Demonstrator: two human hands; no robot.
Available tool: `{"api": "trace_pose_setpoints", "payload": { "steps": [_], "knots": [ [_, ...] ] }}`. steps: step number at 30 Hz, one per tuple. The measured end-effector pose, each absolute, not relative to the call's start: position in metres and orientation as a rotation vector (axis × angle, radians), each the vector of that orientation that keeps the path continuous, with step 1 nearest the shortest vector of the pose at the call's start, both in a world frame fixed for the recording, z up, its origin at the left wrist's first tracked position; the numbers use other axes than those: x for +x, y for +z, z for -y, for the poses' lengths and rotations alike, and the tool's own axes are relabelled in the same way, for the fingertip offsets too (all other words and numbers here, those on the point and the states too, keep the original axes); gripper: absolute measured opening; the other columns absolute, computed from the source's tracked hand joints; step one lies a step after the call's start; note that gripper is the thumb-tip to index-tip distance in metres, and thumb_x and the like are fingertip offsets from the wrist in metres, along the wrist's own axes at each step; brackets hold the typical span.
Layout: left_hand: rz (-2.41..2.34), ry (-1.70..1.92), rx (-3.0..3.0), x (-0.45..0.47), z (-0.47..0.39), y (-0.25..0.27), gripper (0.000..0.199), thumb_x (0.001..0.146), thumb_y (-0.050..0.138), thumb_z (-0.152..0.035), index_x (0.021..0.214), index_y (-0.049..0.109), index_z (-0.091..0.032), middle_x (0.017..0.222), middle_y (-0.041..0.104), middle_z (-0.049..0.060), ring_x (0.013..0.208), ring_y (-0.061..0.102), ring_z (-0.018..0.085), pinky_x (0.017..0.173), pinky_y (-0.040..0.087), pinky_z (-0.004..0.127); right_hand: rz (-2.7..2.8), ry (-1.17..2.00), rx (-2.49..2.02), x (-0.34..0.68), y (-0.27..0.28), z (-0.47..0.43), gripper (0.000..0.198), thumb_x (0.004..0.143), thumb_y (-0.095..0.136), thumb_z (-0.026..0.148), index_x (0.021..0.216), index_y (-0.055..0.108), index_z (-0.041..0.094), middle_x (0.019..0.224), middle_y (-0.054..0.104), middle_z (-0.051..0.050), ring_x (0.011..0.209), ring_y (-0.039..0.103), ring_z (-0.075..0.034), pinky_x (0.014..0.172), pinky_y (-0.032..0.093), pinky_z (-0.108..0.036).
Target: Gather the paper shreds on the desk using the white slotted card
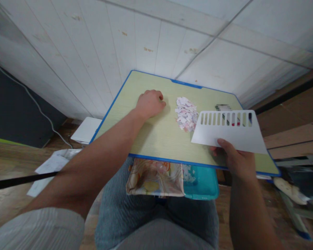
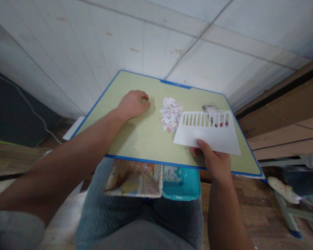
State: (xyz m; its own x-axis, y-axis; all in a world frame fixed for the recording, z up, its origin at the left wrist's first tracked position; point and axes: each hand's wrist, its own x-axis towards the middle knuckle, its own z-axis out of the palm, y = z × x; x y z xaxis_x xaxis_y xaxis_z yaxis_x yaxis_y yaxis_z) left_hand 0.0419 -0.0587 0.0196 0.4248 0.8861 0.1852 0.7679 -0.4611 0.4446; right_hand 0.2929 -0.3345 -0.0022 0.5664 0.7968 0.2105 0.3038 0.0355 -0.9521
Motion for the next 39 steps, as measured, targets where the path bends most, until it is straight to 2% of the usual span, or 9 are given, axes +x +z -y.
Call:
{"api": "trace_pose_setpoints", "payload": {
  "steps": [4, 11, 19, 24, 29, 33, 39],
  "knots": [
    [-1.431, 0.57, 2.396, 0.042, 0.06, 0.02, 0.04, 0.1, 0.069, -0.034, 0.133, 0.091, -0.028, 0.15, 0.087, 0.014, 0.148, 0.072, 0.04, 0.13, 0.055, 0.054, 1.043, 0.457, -1.598, 0.289, 0.001, 0.335, 0.033, 0.092, 0.098, 0.048, 0.079, 0.077, 0.026, 0.067, 0.079, -0.001, 0.054, 0.069, -0.021, 0.057, 0.064, -0.035],
    [-1.432, 0.586, 2.37, 0.042, 0.059, 0.02, 0.038, 0.099, 0.072, -0.034, 0.131, 0.091, -0.028, 0.148, 0.087, 0.014, 0.148, 0.073, 0.039, 0.13, 0.055, 0.053, 1.051, 0.552, -1.602, 0.263, 0.01, 0.343, 0.041, 0.085, 0.105, 0.055, 0.073, 0.078, 0.026, 0.065, 0.078, -0.004, 0.053, 0.072, -0.026, 0.055, 0.069, -0.04],
    [-1.44, 0.564, 2.385, 0.043, 0.06, 0.021, 0.039, 0.101, 0.069, -0.033, 0.133, 0.09, -0.027, 0.15, 0.086, 0.015, 0.147, 0.072, 0.039, 0.129, 0.056, 0.053, 1.067, 0.645, -1.557, 0.258, 0.006, 0.344, 0.041, 0.091, 0.1, 0.051, 0.069, 0.078, 0.025, 0.061, 0.075, -0.005, 0.053, 0.072, -0.025, 0.056, 0.069, -0.038],
    [-1.436, 0.58, 2.38, 0.043, 0.059, 0.019, 0.04, 0.098, 0.072, -0.034, 0.133, 0.091, -0.028, 0.148, 0.087, 0.014, 0.148, 0.072, 0.041, 0.13, 0.055, 0.056, 1.147, 0.644, -1.56, 0.261, 0.008, 0.342, 0.046, 0.097, 0.094, 0.054, 0.065, 0.078, 0.024, 0.062, 0.075, -0.007, 0.056, 0.073, -0.026, 0.055, 0.068, -0.038],
    [-1.434, 0.575, 2.382, 0.043, 0.058, 0.019, 0.039, 0.101, 0.069, -0.033, 0.132, 0.091, -0.026, 0.15, 0.086, 0.016, 0.148, 0.073, 0.04, 0.131, 0.055, 0.055, 1.156, 0.724, -1.625, 0.266, 0.008, 0.345, 0.043, 0.091, 0.101, 0.057, 0.07, 0.081, 0.024, 0.066, 0.079, -0.009, 0.061, 0.079, -0.029, 0.06, 0.073, -0.041],
    [-1.43, 0.58, 2.374, 0.042, 0.059, 0.02, 0.037, 0.102, 0.069, -0.033, 0.131, 0.09, -0.028, 0.15, 0.086, 0.014, 0.148, 0.073, 0.038, 0.131, 0.055, 0.053, 1.089, 0.708, -1.612, 0.266, 0.006, 0.347, 0.043, 0.088, 0.102, 0.059, 0.073, 0.082, 0.024, 0.066, 0.08, -0.009, 0.059, 0.079, -0.031, 0.058, 0.072, -0.043],
    [-1.429, 0.587, 2.368, 0.042, 0.059, 0.02, 0.036, 0.102, 0.07, -0.033, 0.131, 0.09, -0.027, 0.15, 0.086, 0.014, 0.148, 0.073, 0.038, 0.131, 0.055, 0.052, 1.08, 0.709, -1.554, 0.27, 0.001, 0.349, 0.037, 0.088, 0.105, 0.05, 0.076, 0.082, 0.023, 0.067, 0.08, -0.007, 0.058, 0.079, -0.031, 0.058, 0.073, -0.045]
  ]
}}
